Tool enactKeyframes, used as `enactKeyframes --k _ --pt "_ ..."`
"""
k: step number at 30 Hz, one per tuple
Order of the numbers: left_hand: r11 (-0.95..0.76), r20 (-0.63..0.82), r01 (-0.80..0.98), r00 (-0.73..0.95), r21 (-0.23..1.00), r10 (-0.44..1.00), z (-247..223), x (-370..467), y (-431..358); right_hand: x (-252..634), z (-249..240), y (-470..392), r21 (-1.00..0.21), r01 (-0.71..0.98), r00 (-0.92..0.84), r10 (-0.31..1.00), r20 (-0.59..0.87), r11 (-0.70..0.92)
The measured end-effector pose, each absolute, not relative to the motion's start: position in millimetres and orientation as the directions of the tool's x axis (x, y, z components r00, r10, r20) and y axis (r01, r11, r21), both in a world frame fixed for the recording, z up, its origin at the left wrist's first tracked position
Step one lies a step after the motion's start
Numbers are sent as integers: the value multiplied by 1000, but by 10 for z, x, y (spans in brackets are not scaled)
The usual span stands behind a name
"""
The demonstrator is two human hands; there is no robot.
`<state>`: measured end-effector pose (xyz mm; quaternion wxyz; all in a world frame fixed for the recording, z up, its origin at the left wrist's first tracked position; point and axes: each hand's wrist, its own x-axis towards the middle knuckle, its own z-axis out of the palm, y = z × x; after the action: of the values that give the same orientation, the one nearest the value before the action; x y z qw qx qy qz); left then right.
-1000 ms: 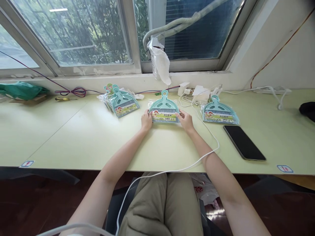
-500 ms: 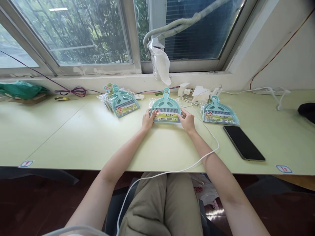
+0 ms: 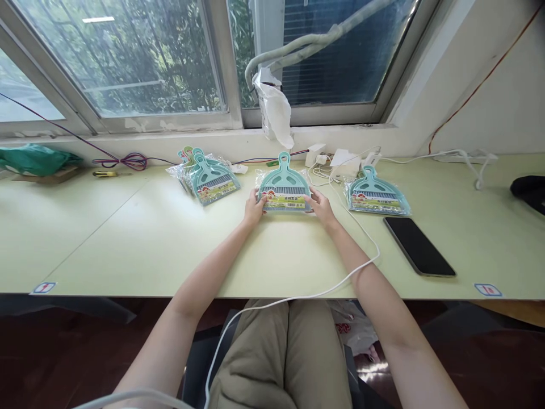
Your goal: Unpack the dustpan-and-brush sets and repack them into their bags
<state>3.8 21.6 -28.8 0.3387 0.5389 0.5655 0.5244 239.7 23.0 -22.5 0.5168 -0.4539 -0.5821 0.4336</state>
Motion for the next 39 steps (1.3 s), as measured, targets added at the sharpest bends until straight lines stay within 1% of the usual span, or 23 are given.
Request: enactKeyframes --k 2,7,12,16,19,21,24,26,28,31,36,39 --pt "-148 203 265 -194 953 960 -266 51 197 2387 -243 246 -977 55 -63 977 203 206" --pt "-207 268 333 -150 920 952 -207 143 100 2452 -236 325 -968 82 60 968 243 237" --pt "-303 313 367 34 879 949 -190 192 13 2722 -102 406 -961 99 121 956 269 258" --pt "-381 351 360 147 852 925 -199 186 -3 3052 23 418 -940 73 241 909 340 333" --pt "-418 410 400 110 816 905 -233 168 53 3434 99 373 -934 -2 353 874 334 358" --pt "-438 460 417 51 796 886 -259 156 117 3752 133 313 -944 -56 452 851 266 325" --pt "-458 497 411 13 788 868 -286 151 202 4224 145 198 -941 -54 607 760 234 333" --pt "-463 498 404 22 789 867 -291 157 229 4458 124 126 -941 -14 675 697 241 339" --pt "-478 505 407 46 778 862 -291 165 233 4597 79 73 -962 31 717 664 211 272" --pt "-495 510 419 83 761 856 -285 175 214 4663 -12 37 -986 57 729 668 148 157" --pt "-497 501 440 117 748 857 -269 180 182 4717 -91 25 -996 -1 720 691 65 95" --pt "-489 492 454 123 745 862 -268 177 185 4796 -105 5 -999 19 692 721 36 31"
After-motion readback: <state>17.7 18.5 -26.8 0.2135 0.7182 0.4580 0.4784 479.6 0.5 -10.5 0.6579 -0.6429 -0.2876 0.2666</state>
